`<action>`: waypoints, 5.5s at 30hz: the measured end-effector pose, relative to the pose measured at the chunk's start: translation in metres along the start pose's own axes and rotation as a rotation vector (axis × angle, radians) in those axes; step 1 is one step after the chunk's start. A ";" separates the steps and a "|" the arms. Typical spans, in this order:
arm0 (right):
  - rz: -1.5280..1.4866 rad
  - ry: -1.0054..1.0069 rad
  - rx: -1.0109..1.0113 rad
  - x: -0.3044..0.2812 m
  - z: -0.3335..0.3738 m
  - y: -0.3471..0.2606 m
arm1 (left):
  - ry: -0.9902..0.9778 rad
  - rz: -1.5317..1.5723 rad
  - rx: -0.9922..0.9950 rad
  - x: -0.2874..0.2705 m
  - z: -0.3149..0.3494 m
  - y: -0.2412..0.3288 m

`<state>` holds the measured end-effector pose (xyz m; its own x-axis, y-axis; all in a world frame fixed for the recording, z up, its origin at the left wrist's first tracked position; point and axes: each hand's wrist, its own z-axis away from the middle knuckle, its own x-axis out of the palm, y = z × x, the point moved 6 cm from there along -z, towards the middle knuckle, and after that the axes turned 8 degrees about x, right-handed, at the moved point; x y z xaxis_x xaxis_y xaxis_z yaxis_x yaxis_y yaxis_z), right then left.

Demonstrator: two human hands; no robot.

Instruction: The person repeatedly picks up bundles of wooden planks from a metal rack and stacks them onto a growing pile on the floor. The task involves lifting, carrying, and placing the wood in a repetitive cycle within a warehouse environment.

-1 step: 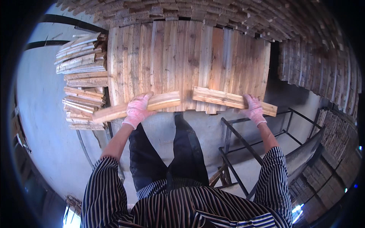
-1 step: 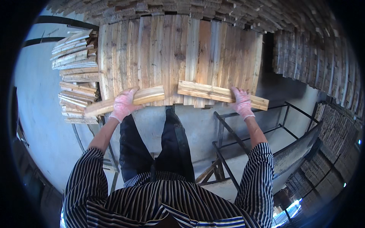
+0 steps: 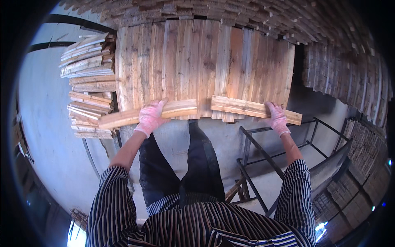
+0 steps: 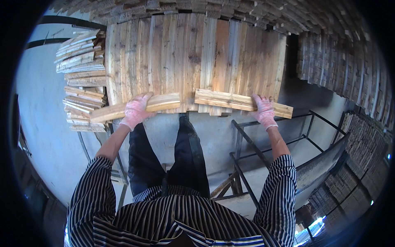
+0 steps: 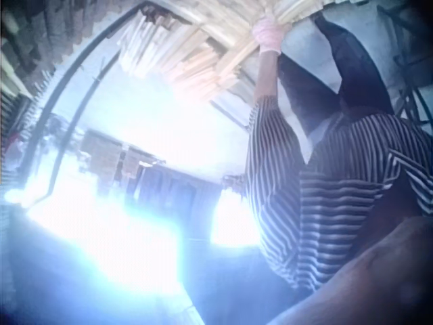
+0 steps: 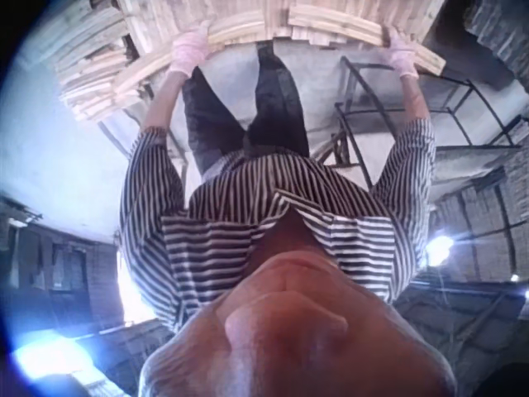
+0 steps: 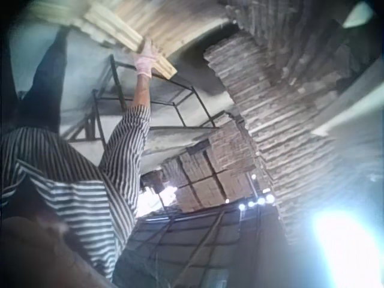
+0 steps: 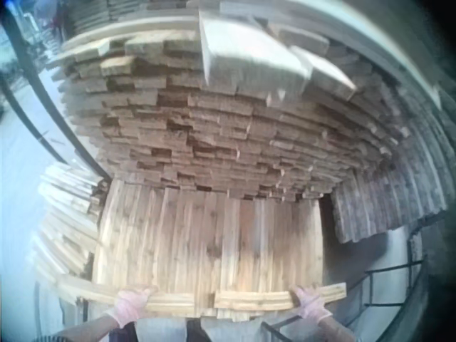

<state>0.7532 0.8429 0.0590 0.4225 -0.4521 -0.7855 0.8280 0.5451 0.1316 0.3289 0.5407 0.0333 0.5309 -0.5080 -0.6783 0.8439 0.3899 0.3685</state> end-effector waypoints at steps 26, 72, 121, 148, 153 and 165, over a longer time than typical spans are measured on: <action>-0.058 0.011 0.205 0.057 -0.021 -0.109 | 0.964 0.737 -1.354 0.181 0.149 -0.224; -0.503 -1.187 -0.307 0.070 0.072 -0.929 | 1.151 1.557 -0.544 0.148 0.268 -0.362; -0.132 0.245 0.235 -0.103 -0.296 -0.059 | 0.428 -0.152 0.211 -0.188 -0.262 -0.040; -0.525 -0.017 -0.546 -0.083 -0.033 -0.507 | 0.778 0.678 -0.970 0.050 0.084 -0.346; -0.573 -0.182 -0.721 -0.071 -0.018 -0.707 | 0.737 1.202 -1.189 0.151 0.127 -0.424; -0.282 -0.468 -0.672 0.116 -0.107 -1.034 | 0.848 1.339 -1.413 0.181 0.130 -0.638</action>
<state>-0.0936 0.3022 -0.2326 0.4648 -0.7967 -0.3863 0.5937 0.6041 -0.5316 -0.1034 0.0998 -0.2422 0.1150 0.7279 -0.6760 -0.7519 0.5085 0.4196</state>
